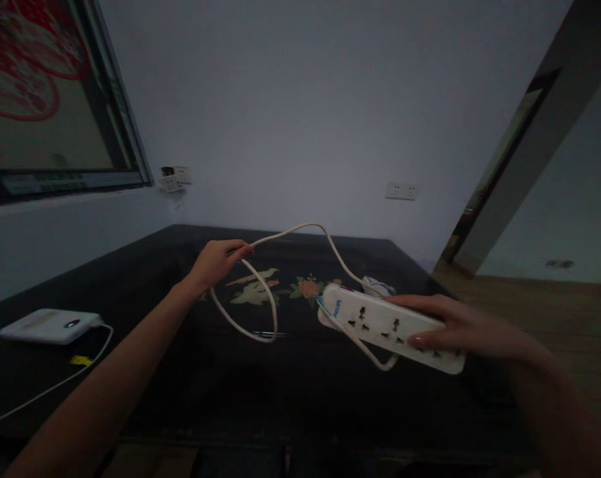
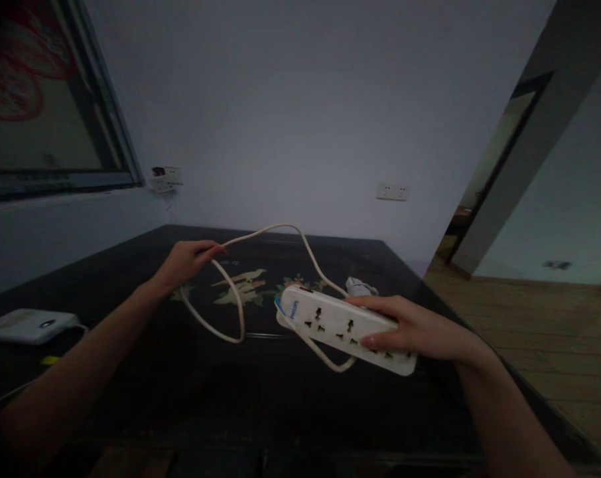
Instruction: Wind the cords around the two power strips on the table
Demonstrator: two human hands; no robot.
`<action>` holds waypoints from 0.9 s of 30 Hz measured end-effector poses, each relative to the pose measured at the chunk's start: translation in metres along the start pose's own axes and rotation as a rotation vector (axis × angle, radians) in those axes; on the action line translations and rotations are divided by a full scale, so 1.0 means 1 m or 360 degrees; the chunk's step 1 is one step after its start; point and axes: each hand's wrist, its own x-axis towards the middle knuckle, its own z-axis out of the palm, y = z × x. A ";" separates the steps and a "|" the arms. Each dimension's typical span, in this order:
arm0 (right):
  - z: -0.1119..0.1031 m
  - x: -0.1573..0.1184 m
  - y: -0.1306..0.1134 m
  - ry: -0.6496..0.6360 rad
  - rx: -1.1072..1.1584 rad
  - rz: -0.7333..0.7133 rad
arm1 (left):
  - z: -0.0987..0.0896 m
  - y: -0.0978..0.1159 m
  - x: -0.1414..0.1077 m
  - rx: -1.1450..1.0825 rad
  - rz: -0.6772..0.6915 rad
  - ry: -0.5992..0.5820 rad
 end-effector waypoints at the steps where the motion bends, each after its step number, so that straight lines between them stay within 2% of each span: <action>1: -0.003 -0.003 0.005 0.0025 0.0066 0.0026 | 0.003 -0.003 -0.001 -0.0018 -0.0003 -0.0041; 8: -0.003 -0.017 0.033 0.0172 0.0116 0.0196 | 0.013 -0.013 -0.002 -0.0133 -0.0031 -0.0267; 13: 0.005 -0.022 0.046 0.0371 -0.0051 0.0173 | 0.009 -0.018 -0.004 -0.0116 -0.0089 -0.0239; 18: 0.008 -0.030 0.060 0.0623 0.0006 0.0215 | 0.000 -0.023 -0.007 -0.0106 -0.0190 -0.0176; 22: 0.022 -0.024 0.061 0.0768 0.0404 0.0294 | 0.003 -0.022 -0.008 -0.0353 -0.0363 -0.0142; 27: 0.058 0.008 0.045 0.0805 0.1197 0.0204 | 0.025 -0.006 -0.010 -0.0896 -0.0623 -0.0206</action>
